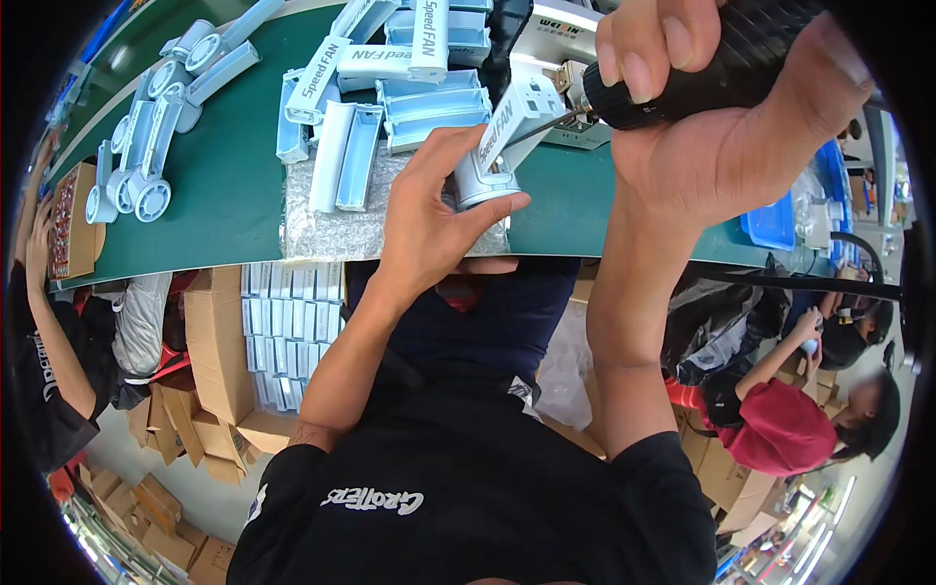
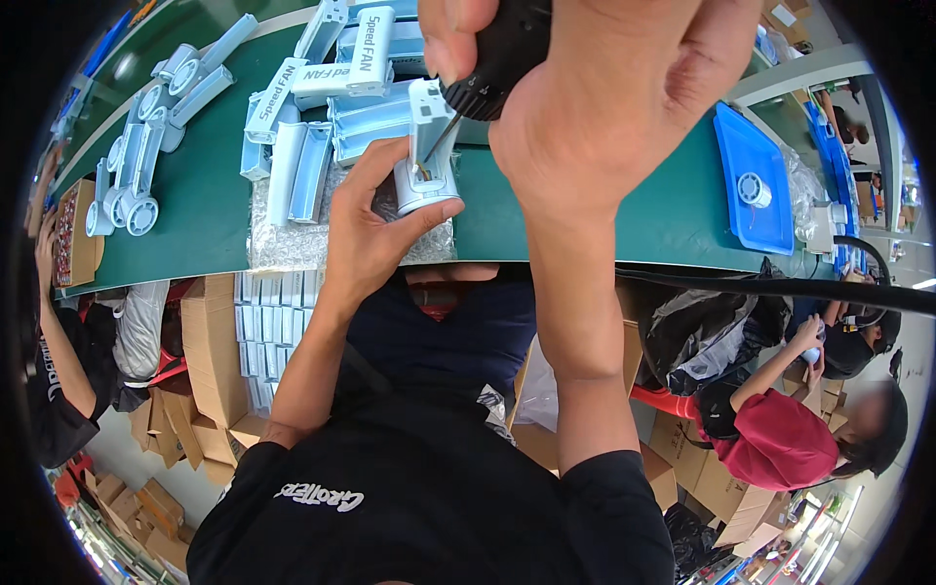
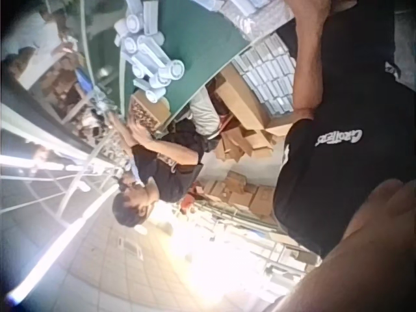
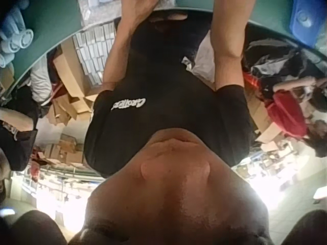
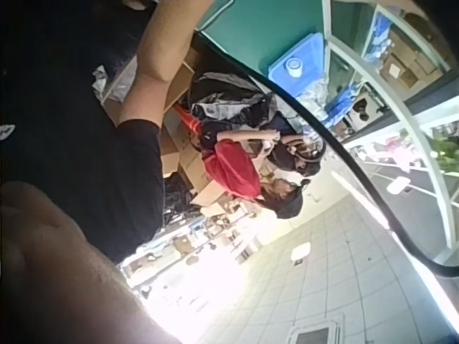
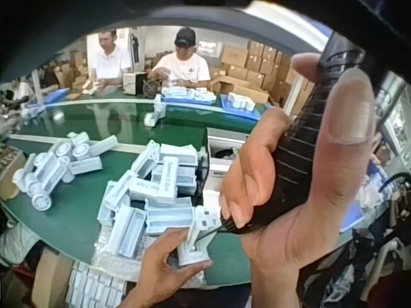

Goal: Assembling components of small handheld fans on a production line using an electric screwdriver.

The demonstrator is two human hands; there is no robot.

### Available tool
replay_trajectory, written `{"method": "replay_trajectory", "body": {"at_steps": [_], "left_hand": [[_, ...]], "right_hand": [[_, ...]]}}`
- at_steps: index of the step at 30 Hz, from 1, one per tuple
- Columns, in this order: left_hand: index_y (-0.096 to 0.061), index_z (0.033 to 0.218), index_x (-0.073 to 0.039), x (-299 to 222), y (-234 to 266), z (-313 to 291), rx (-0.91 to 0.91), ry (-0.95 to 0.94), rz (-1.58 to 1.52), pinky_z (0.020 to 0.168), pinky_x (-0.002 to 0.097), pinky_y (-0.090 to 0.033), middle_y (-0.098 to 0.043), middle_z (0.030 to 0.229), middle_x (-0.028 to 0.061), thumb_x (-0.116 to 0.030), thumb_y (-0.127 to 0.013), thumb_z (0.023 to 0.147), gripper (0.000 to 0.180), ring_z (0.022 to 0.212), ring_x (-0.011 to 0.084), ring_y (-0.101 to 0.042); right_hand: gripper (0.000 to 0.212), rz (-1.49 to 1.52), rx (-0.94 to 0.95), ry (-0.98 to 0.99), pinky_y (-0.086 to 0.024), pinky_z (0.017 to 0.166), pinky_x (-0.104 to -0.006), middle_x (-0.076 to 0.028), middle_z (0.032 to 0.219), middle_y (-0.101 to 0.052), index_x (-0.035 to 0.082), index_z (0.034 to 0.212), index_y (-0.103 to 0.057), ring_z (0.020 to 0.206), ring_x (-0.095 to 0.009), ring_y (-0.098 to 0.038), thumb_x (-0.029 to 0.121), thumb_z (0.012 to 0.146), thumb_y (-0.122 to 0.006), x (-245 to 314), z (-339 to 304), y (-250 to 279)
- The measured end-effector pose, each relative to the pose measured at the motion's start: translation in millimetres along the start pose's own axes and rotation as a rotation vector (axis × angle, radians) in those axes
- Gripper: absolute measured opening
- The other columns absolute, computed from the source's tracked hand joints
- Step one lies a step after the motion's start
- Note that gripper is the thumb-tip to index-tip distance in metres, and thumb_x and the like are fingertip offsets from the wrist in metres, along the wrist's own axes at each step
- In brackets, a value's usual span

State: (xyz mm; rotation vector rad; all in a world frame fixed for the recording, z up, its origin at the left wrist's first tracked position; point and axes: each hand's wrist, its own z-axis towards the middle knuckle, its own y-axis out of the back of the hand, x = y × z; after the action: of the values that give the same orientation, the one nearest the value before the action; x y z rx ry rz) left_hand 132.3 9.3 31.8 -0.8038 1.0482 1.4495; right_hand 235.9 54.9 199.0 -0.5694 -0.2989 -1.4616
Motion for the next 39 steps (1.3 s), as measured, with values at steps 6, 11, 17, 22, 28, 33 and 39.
{"method": "replay_trajectory", "body": {"at_steps": [6, 11, 17, 22, 28, 33, 39], "left_hand": [[-0.066, 0.13, 0.001, 0, -1, 3, 0.013, -0.04, 0.044, 0.09, 0.0367, -0.055, -0.068, 0.12, 0.0136, -0.01, -0.091, 0.073, 0.063, 0.105, 0.0271, -0.069], [-0.067, 0.128, 0.002, -1, 0, 1, 0.015, -0.052, 0.073, 0.092, 0.0375, -0.054, -0.068, 0.12, 0.0143, -0.01, -0.091, 0.073, 0.061, 0.107, 0.0293, -0.069], [-0.065, 0.127, 0.003, 0, -7, 3, 0.067, -0.014, 0.014, 0.093, 0.0364, -0.053, -0.068, 0.117, 0.0156, -0.01, -0.09, 0.074, 0.06, 0.106, 0.0282, -0.068], [-0.063, 0.126, 0.004, 4, -3, -1, 0.062, 0.078, -0.038, 0.093, 0.036, -0.051, -0.067, 0.115, 0.0152, -0.012, -0.091, 0.075, 0.06, 0.105, 0.0266, -0.066], [-0.063, 0.126, 0.004, 5, -2, 0, 0.078, 0.088, -0.073, 0.095, 0.0353, -0.05, -0.066, 0.118, 0.0147, -0.012, -0.091, 0.075, 0.06, 0.107, 0.025, -0.065], [-0.063, 0.125, 0.004, 8, -1, -2, 0.075, 0.082, -0.059, 0.095, 0.0348, -0.05, -0.066, 0.117, 0.0145, -0.011, -0.091, 0.075, 0.059, 0.106, 0.0246, -0.065], [-0.063, 0.125, 0.003, 1, -1, -1, 0.094, 0.104, -0.071, 0.093, 0.0354, -0.051, -0.066, 0.115, 0.0147, -0.011, -0.091, 0.075, 0.059, 0.104, 0.0245, -0.065]], "right_hand": [[0.05, -0.033, -0.013, 0.017, -0.045, 0.038, -0.0231, -0.001, 0.064, -0.053, 0.002, 0.142, -0.05, 0.044, -0.009, -0.052, 0.041, 0.11, -0.052, -1, 1, 0], [0.049, -0.082, -0.046, 0.045, -0.045, 0.038, -0.0229, -0.001, 0.064, -0.052, 0.002, 0.14, -0.052, 0.044, -0.009, -0.052, 0.04, 0.11, -0.053, 7, -3, -2], [0.047, -0.189, -0.103, 0.104, -0.044, 0.038, -0.0227, -0.001, 0.063, -0.052, 0.001, 0.138, -0.054, 0.044, -0.009, -0.051, 0.039, 0.11, -0.054, 5, 25, 58], [0.043, -0.18, -0.121, 0.119, -0.043, 0.039, -0.0232, -0.001, 0.064, -0.053, 0.003, 0.136, -0.057, 0.045, -0.009, -0.051, 0.036, 0.109, -0.056, -16, 35, 75], [0.036, -0.039, -0.046, 0.103, -0.041, 0.039, -0.0254, -0.003, 0.068, -0.057, 0.006, 0.136, -0.064, 0.046, -0.01, -0.052, 0.03, 0.109, -0.059, -34, 26, 80], [0.038, -0.029, 0.01, 0.076, -0.043, 0.04, -0.0255, -0.004, 0.068, -0.057, 0.007, 0.139, -0.062, 0.046, -0.01, -0.052, 0.028, 0.108, -0.059, -35, 25, 77], [0.039, -0.126, -0.043, 0.06, -0.041, 0.038, -0.0252, -0.001, 0.062, -0.053, 0.005, 0.136, -0.061, 0.043, -0.009, -0.049, 0.032, 0.109, -0.057, -20, 24, 71]]}}
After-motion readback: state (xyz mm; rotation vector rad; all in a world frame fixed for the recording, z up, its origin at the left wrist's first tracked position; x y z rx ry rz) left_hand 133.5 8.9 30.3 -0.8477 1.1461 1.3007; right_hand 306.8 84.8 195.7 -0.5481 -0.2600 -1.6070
